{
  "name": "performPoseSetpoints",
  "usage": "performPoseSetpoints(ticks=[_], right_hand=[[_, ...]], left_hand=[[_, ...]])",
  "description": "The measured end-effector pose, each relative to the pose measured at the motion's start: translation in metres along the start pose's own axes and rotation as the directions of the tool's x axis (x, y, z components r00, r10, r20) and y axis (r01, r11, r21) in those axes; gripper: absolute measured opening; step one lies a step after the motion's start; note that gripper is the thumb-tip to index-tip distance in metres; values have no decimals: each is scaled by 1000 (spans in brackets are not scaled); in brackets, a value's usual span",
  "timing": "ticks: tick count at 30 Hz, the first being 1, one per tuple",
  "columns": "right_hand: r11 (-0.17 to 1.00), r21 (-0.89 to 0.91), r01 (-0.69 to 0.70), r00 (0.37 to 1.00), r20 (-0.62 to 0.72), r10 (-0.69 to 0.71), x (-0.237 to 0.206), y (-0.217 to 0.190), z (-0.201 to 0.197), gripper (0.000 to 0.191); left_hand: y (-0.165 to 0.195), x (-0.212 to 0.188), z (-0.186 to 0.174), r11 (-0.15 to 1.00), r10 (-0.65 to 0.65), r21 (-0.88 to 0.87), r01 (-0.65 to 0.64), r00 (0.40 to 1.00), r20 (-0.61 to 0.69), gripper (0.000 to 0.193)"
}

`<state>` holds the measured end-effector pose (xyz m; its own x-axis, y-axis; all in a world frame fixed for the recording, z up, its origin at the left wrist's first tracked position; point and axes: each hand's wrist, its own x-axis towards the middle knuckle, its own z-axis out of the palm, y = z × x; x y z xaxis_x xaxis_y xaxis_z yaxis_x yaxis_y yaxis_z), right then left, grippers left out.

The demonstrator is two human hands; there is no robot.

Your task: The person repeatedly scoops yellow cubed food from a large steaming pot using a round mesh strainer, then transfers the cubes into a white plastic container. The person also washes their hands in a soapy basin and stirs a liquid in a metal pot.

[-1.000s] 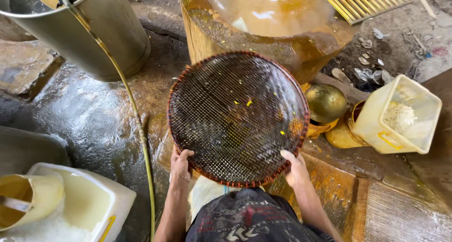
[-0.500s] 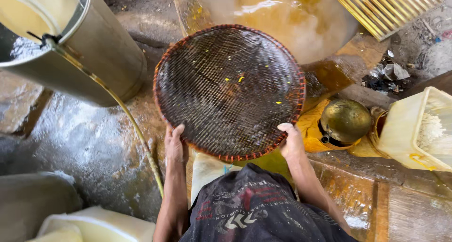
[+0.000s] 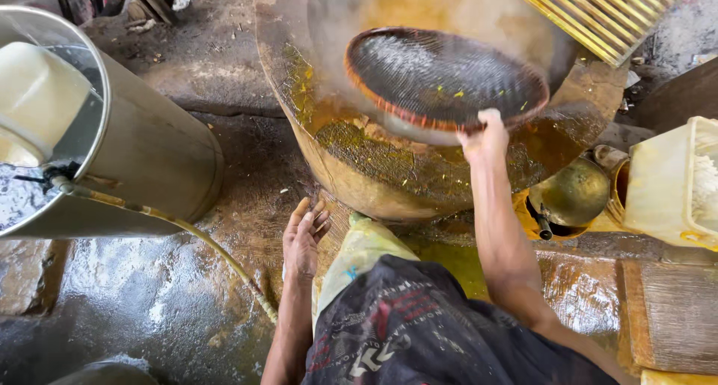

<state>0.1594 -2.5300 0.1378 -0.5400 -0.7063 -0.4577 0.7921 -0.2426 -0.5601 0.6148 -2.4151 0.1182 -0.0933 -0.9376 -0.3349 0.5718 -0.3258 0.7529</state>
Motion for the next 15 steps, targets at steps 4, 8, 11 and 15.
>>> performPoseSetpoints(ticks=[4,8,11,15], right_hand=[[998,-61,20,999,-47,-22,90,10,91,33],[989,-142,-50,985,-170,26,150,26,166,39],[981,-157,-113,968,-241,73,185,39,206,38],[987,-94,-132,954,-282,101,228,56,242,31]], left_hand=[[5,37,-2,999,32,-29,-34,997,-65,51],[11,72,3,998,14,-61,-28,977,-213,50],[13,93,10,993,47,-91,-73,963,-265,50],[14,111,19,992,74,-77,-104,941,-331,50]])
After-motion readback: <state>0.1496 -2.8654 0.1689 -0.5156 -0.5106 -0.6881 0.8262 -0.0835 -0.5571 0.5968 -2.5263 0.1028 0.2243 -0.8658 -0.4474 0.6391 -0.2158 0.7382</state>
